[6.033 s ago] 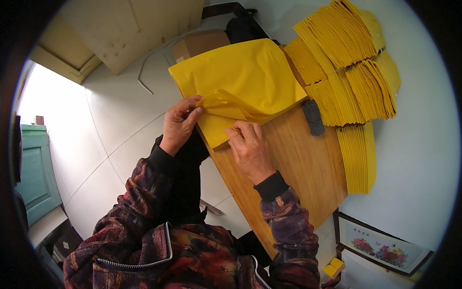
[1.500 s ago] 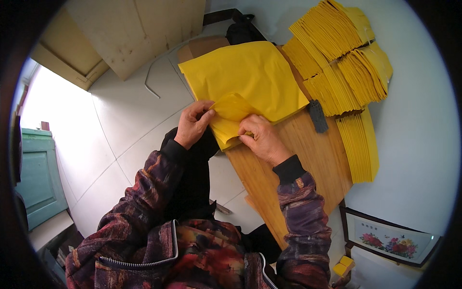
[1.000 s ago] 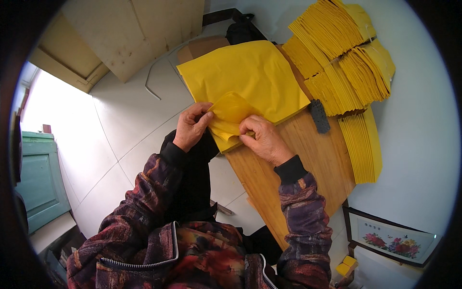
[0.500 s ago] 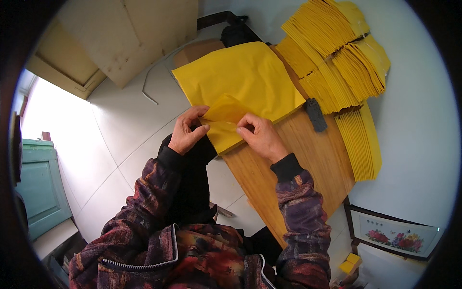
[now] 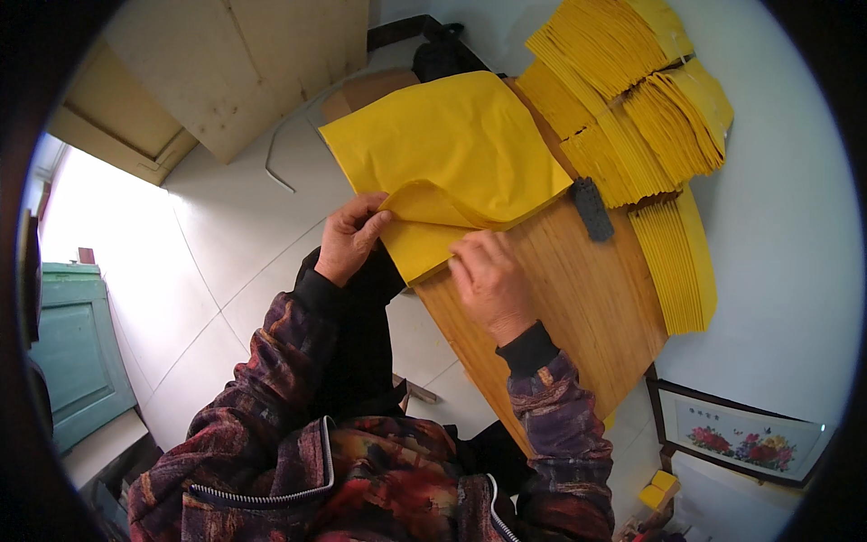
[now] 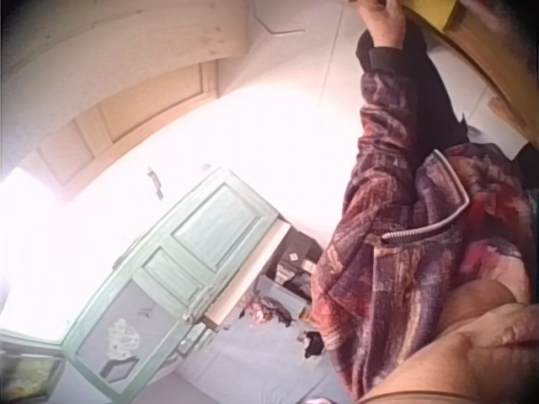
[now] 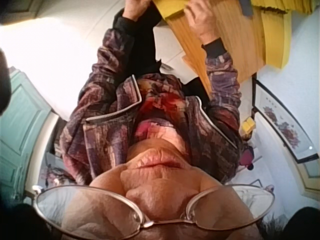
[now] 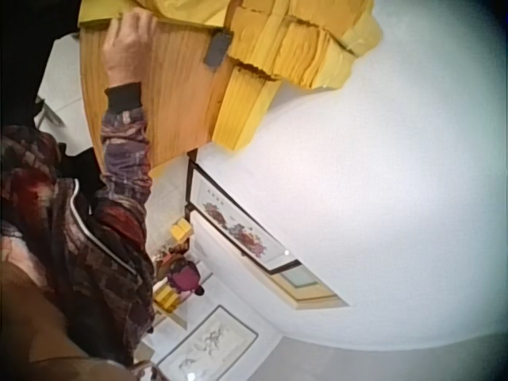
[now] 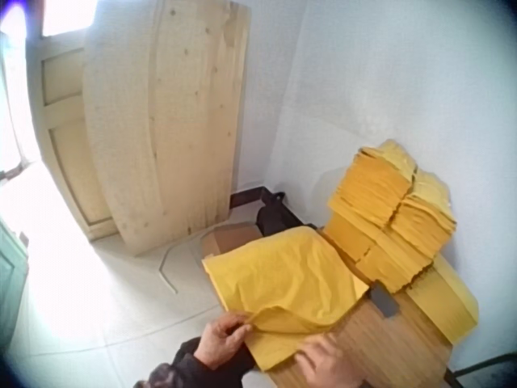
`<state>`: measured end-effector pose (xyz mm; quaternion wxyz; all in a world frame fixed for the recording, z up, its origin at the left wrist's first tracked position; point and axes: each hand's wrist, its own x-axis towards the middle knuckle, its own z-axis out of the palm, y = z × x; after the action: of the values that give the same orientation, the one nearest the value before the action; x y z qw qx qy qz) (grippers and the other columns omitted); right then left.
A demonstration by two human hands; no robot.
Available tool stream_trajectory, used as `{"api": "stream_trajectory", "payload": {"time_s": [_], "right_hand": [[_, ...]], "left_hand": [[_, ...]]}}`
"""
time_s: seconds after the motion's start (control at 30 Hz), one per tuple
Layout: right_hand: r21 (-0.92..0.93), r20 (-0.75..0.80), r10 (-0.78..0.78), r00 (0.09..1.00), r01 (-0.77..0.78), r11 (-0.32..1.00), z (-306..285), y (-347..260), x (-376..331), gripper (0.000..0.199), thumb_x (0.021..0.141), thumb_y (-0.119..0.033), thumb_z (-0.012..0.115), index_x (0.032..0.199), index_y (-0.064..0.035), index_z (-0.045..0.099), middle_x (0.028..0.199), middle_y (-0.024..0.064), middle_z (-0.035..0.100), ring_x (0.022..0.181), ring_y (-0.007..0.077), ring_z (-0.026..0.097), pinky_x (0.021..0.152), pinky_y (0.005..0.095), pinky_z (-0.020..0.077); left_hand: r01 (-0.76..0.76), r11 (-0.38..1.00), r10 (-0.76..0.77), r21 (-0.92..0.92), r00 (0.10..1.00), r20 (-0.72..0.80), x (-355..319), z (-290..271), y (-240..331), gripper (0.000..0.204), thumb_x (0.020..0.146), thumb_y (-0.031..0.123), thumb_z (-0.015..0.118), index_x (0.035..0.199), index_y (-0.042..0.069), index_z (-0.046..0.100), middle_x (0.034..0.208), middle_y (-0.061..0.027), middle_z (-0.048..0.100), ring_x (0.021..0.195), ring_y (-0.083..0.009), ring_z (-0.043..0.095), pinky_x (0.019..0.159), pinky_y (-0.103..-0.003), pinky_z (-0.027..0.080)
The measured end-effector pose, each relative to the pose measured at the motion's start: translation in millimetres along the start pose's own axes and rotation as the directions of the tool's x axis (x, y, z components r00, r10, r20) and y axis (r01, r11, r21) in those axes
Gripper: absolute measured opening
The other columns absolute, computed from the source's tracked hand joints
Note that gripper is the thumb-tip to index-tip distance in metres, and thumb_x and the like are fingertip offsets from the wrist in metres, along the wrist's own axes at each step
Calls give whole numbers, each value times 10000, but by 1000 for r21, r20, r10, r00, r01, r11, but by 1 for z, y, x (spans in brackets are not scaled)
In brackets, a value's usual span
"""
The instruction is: The person folds yellow paper sheets on a wooden table. They fold each sheet in half, then fold the sides inward, and finally fold the bottom up to form a packet. The finished packets are stacked on the table.
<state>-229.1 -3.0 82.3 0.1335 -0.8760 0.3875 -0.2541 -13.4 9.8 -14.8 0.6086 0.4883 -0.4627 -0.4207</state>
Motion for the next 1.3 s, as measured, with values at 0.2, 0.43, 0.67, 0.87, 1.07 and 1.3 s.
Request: {"api": "stream_trajectory", "payload": {"time_s": [0.2, 0.43, 0.67, 0.87, 1.07, 1.3], "right_hand": [[-147, 196, -123, 973, 153, 977, 7, 7, -2, 347, 767, -67, 704, 1102, -45, 617, 1073, 92, 549, 1021, 291, 510, 867, 382, 472], [-88, 172, -165, 971, 182, 979, 10, 10, 5, 276, 736, 0, 712, 1003, -28, 644, 1005, 87, 567, 965, 278, 534, 806, 373, 481], [-58, 179, -219, 959, 233, 971, 12, 18, 10, 169, 769, -18, 665, 934, -36, 638, 952, 74, 591, 904, 275, 561, 794, 365, 488], [131, 210, -88, 974, 61, 990, 5, 18, 20, 103, 761, -5, 660, 829, -27, 586, 896, 85, 587, 871, 293, 564, 754, 374, 483], [291, 309, -9, 951, -85, 953, 1, 25, 30, 125, 758, 62, 628, 842, -10, 569, 851, 95, 583, 805, 247, 578, 695, 308, 467], [375, 401, 61, 914, -225, 899, -3, 26, 35, 101, 784, 52, 630, 832, -5, 561, 834, 54, 564, 773, 165, 558, 683, 258, 449]], "left_hand": [[-12, 1000, 12, -12, 1000, -12, 0, 1, -2, 142, 875, 66, 657, 991, -15, 643, 904, -65, 648, 821, -147, 594, 752, -260, 476], [-15, 999, 14, 37, 1000, 18, 0, -1, -3, 177, 922, 122, 630, 1035, -14, 633, 935, -14, 634, 863, -97, 569, 787, -238, 463], [-38, 997, 37, 72, 999, 19, 0, -1, -2, 184, 922, 117, 626, 1043, -21, 622, 924, -16, 621, 845, -92, 568, 788, -236, 463], [-42, 995, 39, 90, 999, 39, 0, -2, 3, 182, 919, 117, 628, 1039, -19, 621, 938, -23, 623, 857, -97, 569, 788, -240, 465], [-19, 998, 19, 52, 1000, 2, 0, -1, 5, 144, 864, 51, 643, 982, -31, 639, 986, -113, 657, 904, -203, 617, 810, -285, 484], [27, 999, -25, -25, 994, 102, -1, -8, 16, 195, 802, 86, 601, 956, -33, 605, 1093, -99, 622, 898, -192, 580, 762, -252, 455]]}}
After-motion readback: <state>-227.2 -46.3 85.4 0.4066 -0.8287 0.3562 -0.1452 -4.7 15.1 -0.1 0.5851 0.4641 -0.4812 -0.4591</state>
